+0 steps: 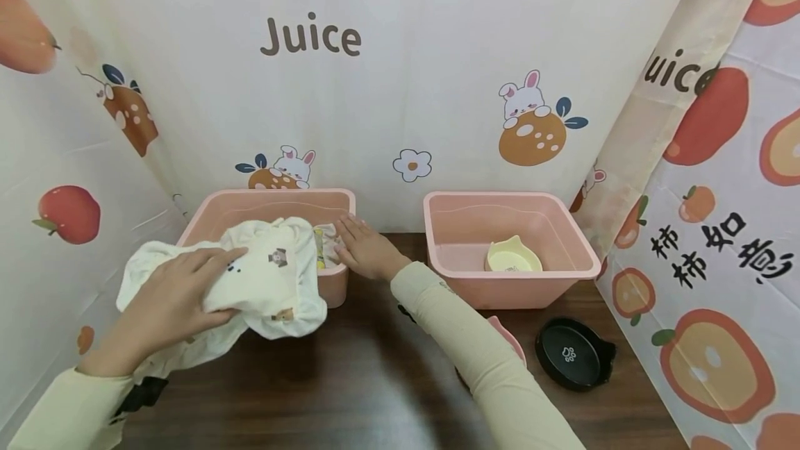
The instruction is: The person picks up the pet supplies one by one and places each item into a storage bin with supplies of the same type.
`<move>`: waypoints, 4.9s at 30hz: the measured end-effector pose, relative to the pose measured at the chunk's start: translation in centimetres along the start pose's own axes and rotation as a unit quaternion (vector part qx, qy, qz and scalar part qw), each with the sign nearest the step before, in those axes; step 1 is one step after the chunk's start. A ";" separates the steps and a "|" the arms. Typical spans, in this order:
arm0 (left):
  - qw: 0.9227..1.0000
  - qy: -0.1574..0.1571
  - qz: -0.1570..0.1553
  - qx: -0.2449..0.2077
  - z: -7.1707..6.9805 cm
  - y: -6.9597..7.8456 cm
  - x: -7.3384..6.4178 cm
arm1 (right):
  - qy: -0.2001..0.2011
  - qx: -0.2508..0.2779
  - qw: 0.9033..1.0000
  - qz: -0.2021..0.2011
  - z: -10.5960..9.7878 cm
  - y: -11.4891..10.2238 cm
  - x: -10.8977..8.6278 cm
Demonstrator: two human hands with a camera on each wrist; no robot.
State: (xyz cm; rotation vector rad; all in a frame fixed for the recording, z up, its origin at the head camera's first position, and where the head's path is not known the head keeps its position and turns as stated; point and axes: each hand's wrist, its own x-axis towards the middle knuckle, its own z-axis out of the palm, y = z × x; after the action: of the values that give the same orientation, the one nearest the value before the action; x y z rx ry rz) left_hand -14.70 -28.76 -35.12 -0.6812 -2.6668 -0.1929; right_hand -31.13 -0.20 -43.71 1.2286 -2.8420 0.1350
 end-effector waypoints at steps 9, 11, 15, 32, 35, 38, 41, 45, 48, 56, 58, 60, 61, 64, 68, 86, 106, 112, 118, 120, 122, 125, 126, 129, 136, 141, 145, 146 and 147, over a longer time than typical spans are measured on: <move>1.000 -0.014 -0.015 0.013 -0.2 -2.9 3.4 | -0.007 -0.003 1.000 0.006 0.1 0.2 0.0; 1.000 -0.014 -0.014 0.010 0.0 -3.4 4.2 | -0.007 -0.003 1.000 0.005 0.0 0.2 0.0; 1.000 -0.017 -0.011 0.000 0.4 -4.1 5.5 | -0.001 0.002 1.000 -0.003 0.1 0.1 0.1; 0.995 -0.093 -0.043 -0.016 4.8 -5.7 9.0 | -0.003 -0.004 1.000 -0.005 0.0 0.2 0.1; 0.994 -0.101 -0.039 -0.012 5.5 -5.9 9.5 | -0.005 0.005 1.000 -0.002 -0.1 0.2 0.1; 0.992 -0.119 -0.039 -0.009 6.3 -6.0 10.0 | -0.006 0.012 1.000 -0.001 -0.2 0.3 0.1; 0.990 -0.137 -0.039 -0.012 7.2 -6.2 10.4 | -0.008 0.010 1.000 -0.003 -0.3 0.2 0.0; 0.988 -0.151 -0.038 -0.014 8.4 -6.1 10.7 | -0.012 0.000 1.000 -0.006 -0.3 0.1 -0.1; 0.987 -0.156 -0.041 -0.014 9.3 -6.1 10.7 | -0.013 -0.003 1.000 -0.008 -0.1 0.1 -0.1; 0.984 -0.169 -0.044 -0.027 10.6 -6.1 10.7 | -0.005 -0.008 1.000 -0.003 0.1 0.2 -0.2; 0.981 -0.185 -0.047 -0.026 11.0 -6.3 10.5 | -0.001 -0.006 1.000 -0.004 0.2 0.3 -0.2; 0.977 -0.204 -0.051 -0.031 11.2 -6.4 10.3 | 0.000 -0.002 1.000 -0.003 0.3 0.3 -0.2; 0.975 -0.212 -0.053 -0.034 11.4 -6.4 10.2 | 0.000 -0.001 1.000 -0.002 0.3 0.2 -0.2; 0.969 -0.235 -0.059 -0.048 11.9 -6.7 9.9 | 0.000 0.000 1.000 -0.001 0.4 0.2 -0.2; 0.959 -0.265 -0.077 -0.065 12.6 -6.8 10.0 | -0.001 -0.004 1.000 -0.003 0.6 0.2 -0.2; 0.930 -0.315 -0.164 -0.096 14.3 -6.3 10.5 | 0.001 -0.003 1.000 -0.001 0.6 0.2 0.0; 0.896 -0.380 -0.207 -0.100 14.3 -5.5 11.1 | 0.000 -0.005 1.000 0.005 0.4 0.3 0.1; 0.901 -0.375 -0.202 -0.081 14.5 -5.5 11.1 | 0.004 -0.009 1.000 0.000 0.3 0.2 0.0; 0.898 -0.381 -0.205 -0.083 14.2 -5.3 11.1 | 0.005 -0.010 1.000 -0.004 0.2 0.1 0.0; 0.897 -0.383 -0.205 -0.083 14.1 -5.2 11.1 | 0.001 -0.011 1.000 -0.003 0.0 0.0 -0.1; 0.897 -0.383 -0.204 -0.084 14.2 -5.3 11.2 | -0.004 -0.011 1.000 -0.001 -0.2 -0.1 -0.2; 0.902 -0.374 -0.197 -0.083 14.6 -5.8 11.2 | -0.009 -0.013 1.000 0.003 -0.4 -0.2 -0.3; 0.905 -0.370 -0.193 -0.083 14.7 -6.0 11.1 | -0.012 -0.012 1.000 0.004 -0.5 -0.2 -0.3; 0.909 -0.360 -0.187 -0.091 14.4 -6.4 11.2 | -0.022 -0.012 1.000 0.011 -0.6 -0.3 -0.2; 0.915 -0.346 -0.185 -0.090 12.1 -5.9 11.9 | -0.031 0.004 0.999 0.012 -0.5 -0.3 0.2; 0.923 -0.330 -0.176 -0.088 11.1 -5.4 12.1 | -0.034 0.055 0.998 0.012 -0.8 0.1 0.1; 0.929 -0.318 -0.163 -0.099 10.9 -5.1 12.2 | -0.036 0.095 0.995 0.017 -1.6 0.7 -0.3; 0.930 -0.316 -0.157 -0.101 10.9 -5.1 12.3 | -0.037 0.100 0.994 0.019 -1.8 0.9 -0.5; 0.932 -0.314 -0.152 -0.100 10.9 -5.0 12.3 | -0.038 0.105 0.994 0.022 -2.1 1.1 -0.8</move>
State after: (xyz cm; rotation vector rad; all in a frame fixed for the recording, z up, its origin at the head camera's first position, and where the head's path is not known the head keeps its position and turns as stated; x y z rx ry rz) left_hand -30.69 -25.32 -40.46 -0.4267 -3.4047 -0.3889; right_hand -31.39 1.35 -41.71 1.2300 -2.9848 0.4068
